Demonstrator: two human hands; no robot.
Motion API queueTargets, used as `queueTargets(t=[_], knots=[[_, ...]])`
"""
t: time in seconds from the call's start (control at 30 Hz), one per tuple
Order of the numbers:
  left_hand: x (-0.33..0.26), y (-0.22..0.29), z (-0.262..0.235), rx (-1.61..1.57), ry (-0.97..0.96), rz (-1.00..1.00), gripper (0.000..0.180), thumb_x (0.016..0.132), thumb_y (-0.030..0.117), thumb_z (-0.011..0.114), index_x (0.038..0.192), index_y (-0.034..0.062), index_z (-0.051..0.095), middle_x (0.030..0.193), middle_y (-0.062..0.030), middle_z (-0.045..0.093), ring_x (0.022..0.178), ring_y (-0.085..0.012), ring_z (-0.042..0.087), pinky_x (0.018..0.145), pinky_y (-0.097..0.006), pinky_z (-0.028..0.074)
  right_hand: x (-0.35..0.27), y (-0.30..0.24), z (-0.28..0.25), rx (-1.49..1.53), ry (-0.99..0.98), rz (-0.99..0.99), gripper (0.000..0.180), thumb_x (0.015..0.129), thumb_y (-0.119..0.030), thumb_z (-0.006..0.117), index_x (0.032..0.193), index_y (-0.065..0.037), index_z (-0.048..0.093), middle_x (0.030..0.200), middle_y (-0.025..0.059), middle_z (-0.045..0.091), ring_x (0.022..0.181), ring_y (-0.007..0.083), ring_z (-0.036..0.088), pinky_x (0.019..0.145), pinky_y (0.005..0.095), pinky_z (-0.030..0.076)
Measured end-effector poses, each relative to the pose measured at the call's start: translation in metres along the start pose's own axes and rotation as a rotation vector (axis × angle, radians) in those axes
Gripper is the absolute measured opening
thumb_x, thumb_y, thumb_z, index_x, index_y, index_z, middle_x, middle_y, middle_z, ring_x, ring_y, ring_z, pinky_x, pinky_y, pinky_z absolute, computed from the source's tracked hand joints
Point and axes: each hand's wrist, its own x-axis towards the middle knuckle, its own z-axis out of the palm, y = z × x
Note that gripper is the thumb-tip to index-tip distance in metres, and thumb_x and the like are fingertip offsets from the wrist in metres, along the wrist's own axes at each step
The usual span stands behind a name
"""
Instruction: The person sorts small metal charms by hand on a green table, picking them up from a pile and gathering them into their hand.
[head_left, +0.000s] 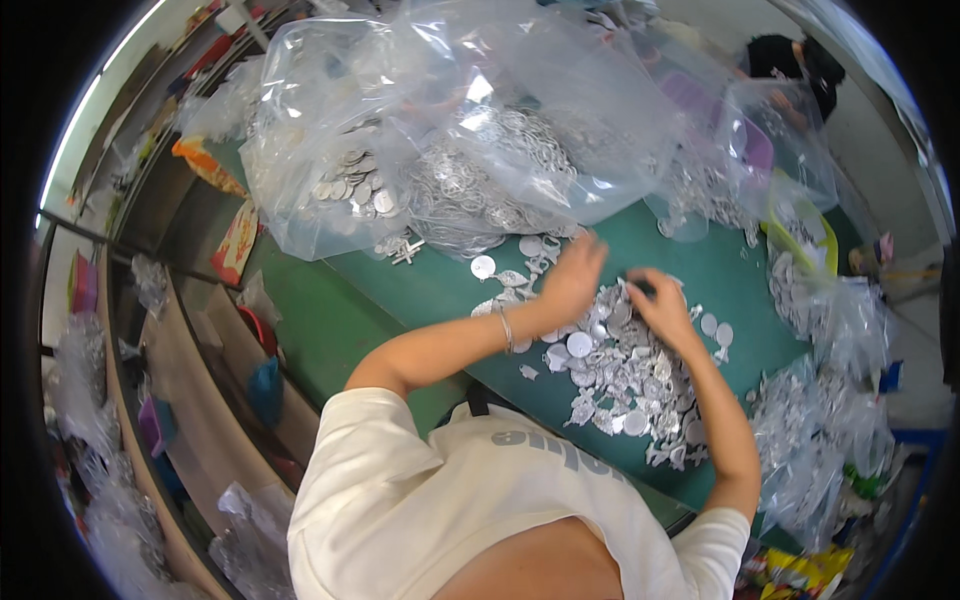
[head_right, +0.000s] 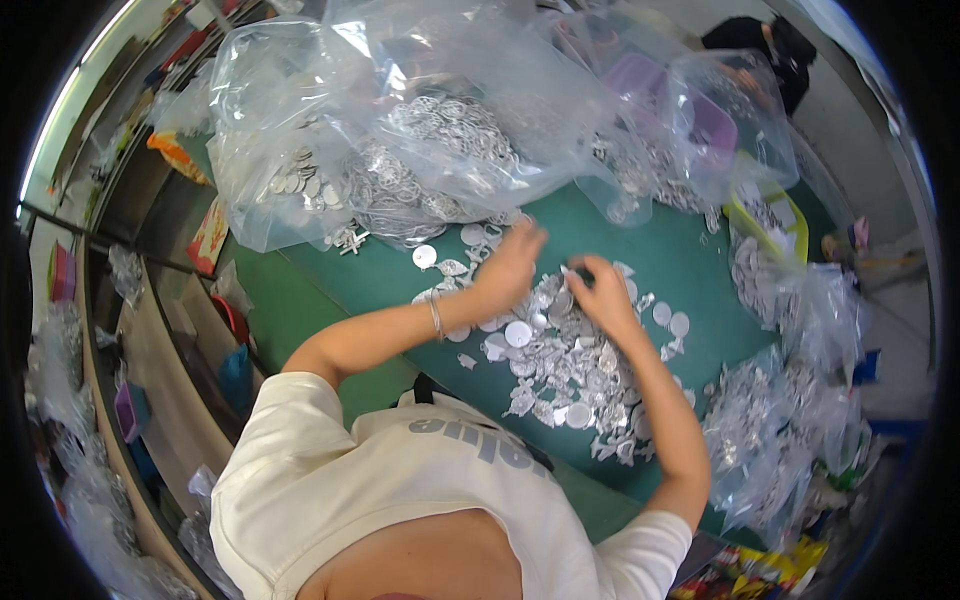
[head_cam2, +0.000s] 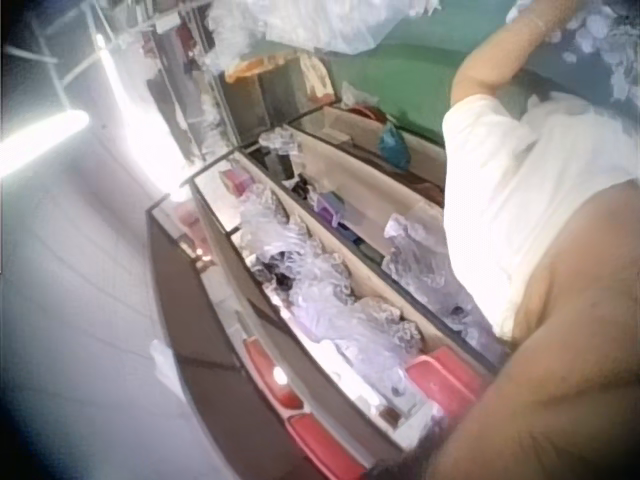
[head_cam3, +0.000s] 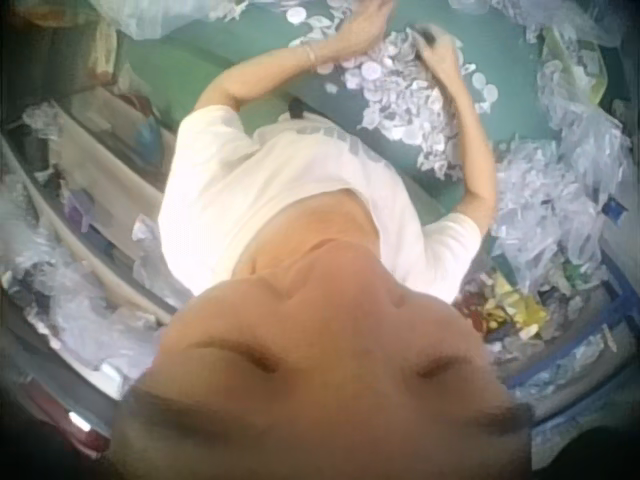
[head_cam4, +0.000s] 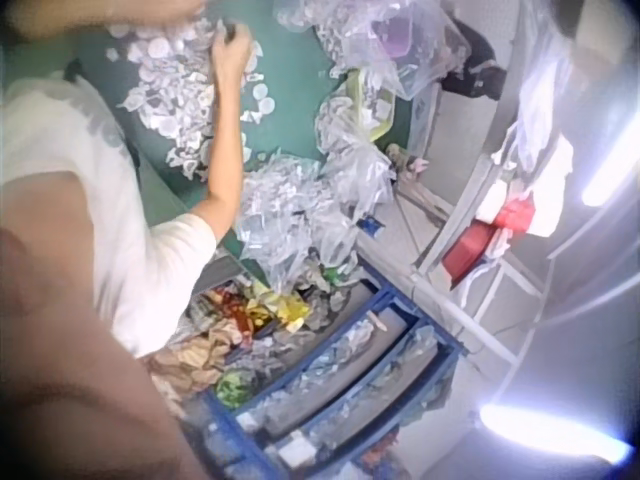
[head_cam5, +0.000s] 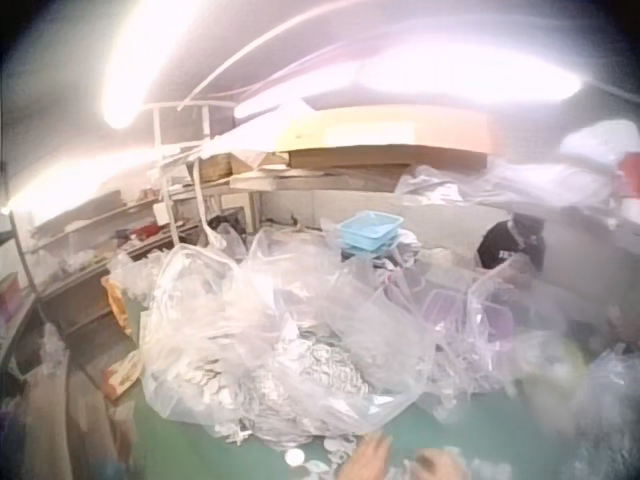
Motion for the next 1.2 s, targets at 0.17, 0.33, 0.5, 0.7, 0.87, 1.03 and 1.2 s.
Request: queueTargets(t=[0.17,0.33,0.5,0.7,0.87,1.03,1.2], knots=[[0.020,-0.029,0.013,0.263,-0.046,-0.229,0.049,0.084,0.028,0.053,0.121,-0.0025,0.045,0.128,-0.0259,0.038,0.118,-0.0397,0.037,0.099,-0.048,0.029,0.047,0.027,0.016,-0.333,0.051,-0.152,0.043,0.080,-0.032,0.059,0.116,-0.009,0.055,0.133,0.0158,0.041,0.125,0.0364,0.033,0.102,0.0448,0.028],[0.003,-0.016,0.011,0.212,-0.099,-0.107,0.050,0.085,0.030,0.053,0.121,-0.0030,0.045,0.125,-0.0264,0.039,0.118,-0.0395,0.035,0.098,-0.052,0.026,0.007,0.023,0.005,-0.236,-0.270,-0.193,0.043,0.080,-0.032,0.060,0.116,-0.010,0.056,0.133,0.0140,0.042,0.125,0.0355,0.034,0.102,0.0436,0.029],[-0.040,0.023,-0.003,-0.032,-0.143,0.054,0.051,0.083,0.028,0.056,0.121,-0.0034,0.043,0.123,-0.0266,0.040,0.117,-0.0394,0.036,0.099,-0.052,0.026,-0.052,-0.013,-0.015,-0.316,-0.169,-0.108,0.031,0.078,-0.024,0.061,0.104,-0.006,0.061,0.120,0.0103,0.054,0.110,0.0288,0.049,0.095,0.0400,0.037],[-0.062,0.040,-0.035,-0.098,-0.287,0.247,0.051,0.079,0.026,0.062,0.121,0.0009,0.046,0.128,-0.0215,0.039,0.118,-0.0424,0.035,0.099,-0.049,0.031,-0.125,-0.027,-0.005,-0.378,0.043,-0.122,0.032,0.074,-0.018,0.066,0.102,-0.004,0.060,0.124,0.0092,0.051,0.120,0.0301,0.042,0.094,0.0414,0.037],[-0.079,0.045,-0.047,-0.188,-0.338,0.263,0.045,0.077,0.015,0.063,0.118,0.0015,0.049,0.129,-0.0197,0.039,0.122,-0.0405,0.034,0.100,-0.046,0.033,-0.162,-0.030,0.002,-0.269,0.135,-0.079,0.028,0.072,-0.012,0.067,0.098,-0.004,0.061,0.119,0.0083,0.054,0.116,0.0302,0.045,0.092,0.0411,0.038],[-0.050,0.051,-0.036,-0.409,-0.212,0.169,0.045,0.074,0.006,0.065,0.117,0.0041,0.050,0.124,-0.0171,0.043,0.120,-0.0393,0.037,0.100,-0.049,0.030,-0.136,-0.028,-0.008,-0.056,0.406,0.120,0.032,0.072,-0.011,0.067,0.102,-0.004,0.060,0.116,0.0095,0.055,0.114,0.0307,0.046,0.095,0.0426,0.034],[-0.052,0.066,-0.019,-0.048,-0.340,0.382,0.058,0.077,0.024,0.063,0.127,0.0044,0.041,0.137,-0.0154,0.032,0.126,-0.0387,0.027,0.100,-0.054,0.027,-0.111,-0.021,-0.001,-0.361,0.187,-0.042,0.042,0.075,-0.016,0.065,0.114,-0.006,0.051,0.121,0.0104,0.049,0.119,0.0305,0.041,0.099,0.0434,0.030]])
